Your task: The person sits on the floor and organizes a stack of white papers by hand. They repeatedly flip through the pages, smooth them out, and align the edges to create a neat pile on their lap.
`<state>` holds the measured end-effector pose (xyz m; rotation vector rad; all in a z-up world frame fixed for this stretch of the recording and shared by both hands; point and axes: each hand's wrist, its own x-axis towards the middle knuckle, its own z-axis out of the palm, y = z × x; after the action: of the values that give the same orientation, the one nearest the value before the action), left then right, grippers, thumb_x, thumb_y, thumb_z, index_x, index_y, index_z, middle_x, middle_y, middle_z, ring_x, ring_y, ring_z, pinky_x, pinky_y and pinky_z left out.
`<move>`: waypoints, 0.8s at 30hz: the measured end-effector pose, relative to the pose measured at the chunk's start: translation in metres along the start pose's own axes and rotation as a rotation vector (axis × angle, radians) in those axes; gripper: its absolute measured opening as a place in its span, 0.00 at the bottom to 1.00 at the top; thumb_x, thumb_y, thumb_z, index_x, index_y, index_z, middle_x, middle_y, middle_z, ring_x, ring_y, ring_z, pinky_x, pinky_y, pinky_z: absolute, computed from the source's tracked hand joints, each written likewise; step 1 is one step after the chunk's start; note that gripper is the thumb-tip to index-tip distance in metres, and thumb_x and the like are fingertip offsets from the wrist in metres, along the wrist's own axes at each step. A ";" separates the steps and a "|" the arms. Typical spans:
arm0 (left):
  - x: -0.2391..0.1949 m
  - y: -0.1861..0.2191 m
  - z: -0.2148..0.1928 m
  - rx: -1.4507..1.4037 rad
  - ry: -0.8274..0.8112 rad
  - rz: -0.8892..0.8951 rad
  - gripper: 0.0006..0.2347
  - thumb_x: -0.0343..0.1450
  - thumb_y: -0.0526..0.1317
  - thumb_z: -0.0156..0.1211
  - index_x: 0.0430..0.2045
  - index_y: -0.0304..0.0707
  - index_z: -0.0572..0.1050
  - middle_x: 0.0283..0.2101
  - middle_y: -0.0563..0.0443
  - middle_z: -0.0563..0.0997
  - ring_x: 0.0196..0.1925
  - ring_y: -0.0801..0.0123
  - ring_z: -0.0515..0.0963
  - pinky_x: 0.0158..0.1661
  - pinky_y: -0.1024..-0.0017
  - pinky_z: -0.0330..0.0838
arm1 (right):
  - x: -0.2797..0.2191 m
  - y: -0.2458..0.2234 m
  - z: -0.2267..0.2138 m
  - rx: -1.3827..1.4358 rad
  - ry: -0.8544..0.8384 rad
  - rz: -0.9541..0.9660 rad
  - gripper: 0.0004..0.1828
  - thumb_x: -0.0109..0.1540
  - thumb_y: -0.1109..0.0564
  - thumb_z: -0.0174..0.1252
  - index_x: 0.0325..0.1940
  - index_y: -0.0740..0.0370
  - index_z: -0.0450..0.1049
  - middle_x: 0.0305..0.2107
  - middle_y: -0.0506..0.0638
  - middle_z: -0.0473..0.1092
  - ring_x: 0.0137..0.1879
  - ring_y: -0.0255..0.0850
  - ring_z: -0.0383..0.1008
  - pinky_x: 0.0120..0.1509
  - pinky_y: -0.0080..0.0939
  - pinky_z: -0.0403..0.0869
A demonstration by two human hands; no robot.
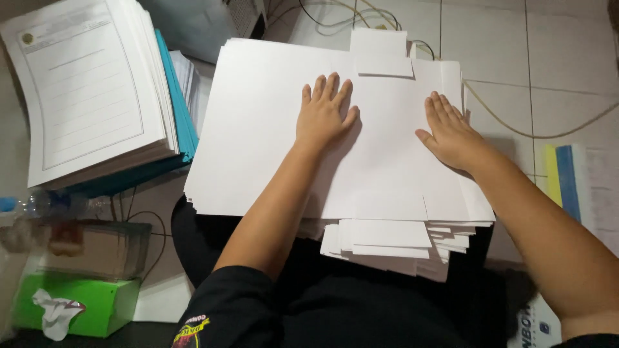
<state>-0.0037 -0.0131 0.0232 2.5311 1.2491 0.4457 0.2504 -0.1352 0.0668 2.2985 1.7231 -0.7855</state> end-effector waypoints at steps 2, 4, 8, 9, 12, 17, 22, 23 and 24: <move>0.001 -0.002 0.005 0.063 -0.093 -0.002 0.25 0.75 0.55 0.37 0.68 0.50 0.58 0.74 0.42 0.55 0.76 0.46 0.49 0.69 0.43 0.40 | -0.025 0.021 0.032 -0.062 0.050 -0.321 0.42 0.69 0.40 0.33 0.81 0.59 0.27 0.78 0.56 0.22 0.83 0.46 0.19 0.83 0.47 0.28; -0.002 -0.001 0.006 0.099 -0.119 0.018 0.26 0.76 0.57 0.35 0.70 0.52 0.57 0.75 0.40 0.53 0.76 0.44 0.48 0.69 0.43 0.39 | -0.074 0.000 0.026 -0.031 -0.026 -0.300 0.44 0.68 0.38 0.38 0.81 0.53 0.30 0.79 0.53 0.23 0.84 0.43 0.20 0.83 0.47 0.29; -0.007 0.003 -0.005 0.166 -0.128 0.080 0.25 0.76 0.59 0.33 0.68 0.52 0.57 0.74 0.38 0.53 0.75 0.40 0.49 0.67 0.45 0.42 | -0.116 -0.003 0.032 0.098 -0.104 -0.284 0.55 0.55 0.28 0.56 0.80 0.44 0.43 0.80 0.50 0.27 0.84 0.43 0.22 0.82 0.50 0.32; -0.006 0.004 -0.004 0.170 -0.125 0.080 0.25 0.76 0.59 0.33 0.68 0.52 0.57 0.74 0.38 0.53 0.75 0.40 0.49 0.67 0.45 0.42 | -0.121 -0.003 0.033 0.099 -0.100 -0.287 0.55 0.55 0.28 0.56 0.80 0.44 0.43 0.80 0.50 0.27 0.84 0.43 0.22 0.82 0.50 0.32; -0.010 0.005 -0.004 0.150 -0.130 0.062 0.27 0.76 0.59 0.33 0.70 0.53 0.56 0.75 0.40 0.51 0.76 0.40 0.46 0.69 0.44 0.40 | -0.136 -0.003 0.045 0.161 -0.077 -0.293 0.46 0.54 0.28 0.60 0.72 0.43 0.59 0.80 0.51 0.33 0.85 0.46 0.28 0.83 0.52 0.34; -0.018 0.007 -0.013 0.083 -0.179 0.101 0.27 0.77 0.59 0.35 0.71 0.54 0.55 0.75 0.41 0.51 0.77 0.42 0.44 0.72 0.45 0.35 | -0.155 -0.028 0.056 0.217 0.027 -0.255 0.55 0.60 0.35 0.55 0.81 0.58 0.37 0.61 0.48 0.63 0.85 0.44 0.37 0.84 0.50 0.37; -0.019 0.006 -0.013 0.114 -0.145 0.153 0.26 0.76 0.59 0.36 0.69 0.53 0.56 0.73 0.42 0.54 0.75 0.41 0.48 0.70 0.45 0.40 | -0.152 -0.027 0.065 0.430 0.026 -0.424 0.03 0.51 0.59 0.51 0.26 0.58 0.63 0.78 0.57 0.46 0.84 0.47 0.41 0.83 0.51 0.37; -0.019 0.005 -0.014 0.116 -0.125 0.183 0.25 0.76 0.58 0.37 0.67 0.52 0.58 0.71 0.42 0.56 0.74 0.40 0.50 0.69 0.45 0.43 | -0.150 -0.024 0.069 0.556 0.020 -0.535 0.23 0.39 0.79 0.44 0.29 0.56 0.66 0.76 0.58 0.52 0.83 0.48 0.48 0.84 0.50 0.34; -0.018 0.007 -0.016 0.118 -0.120 0.184 0.25 0.76 0.58 0.37 0.67 0.52 0.58 0.71 0.42 0.56 0.74 0.40 0.50 0.69 0.45 0.43 | -0.161 -0.034 0.064 0.554 0.025 -0.538 0.23 0.39 0.79 0.44 0.29 0.56 0.66 0.76 0.58 0.52 0.83 0.48 0.48 0.84 0.50 0.34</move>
<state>-0.0157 -0.0297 0.0380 2.7404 1.0331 0.2603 0.1677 -0.2877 0.0986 2.1356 2.4239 -1.4982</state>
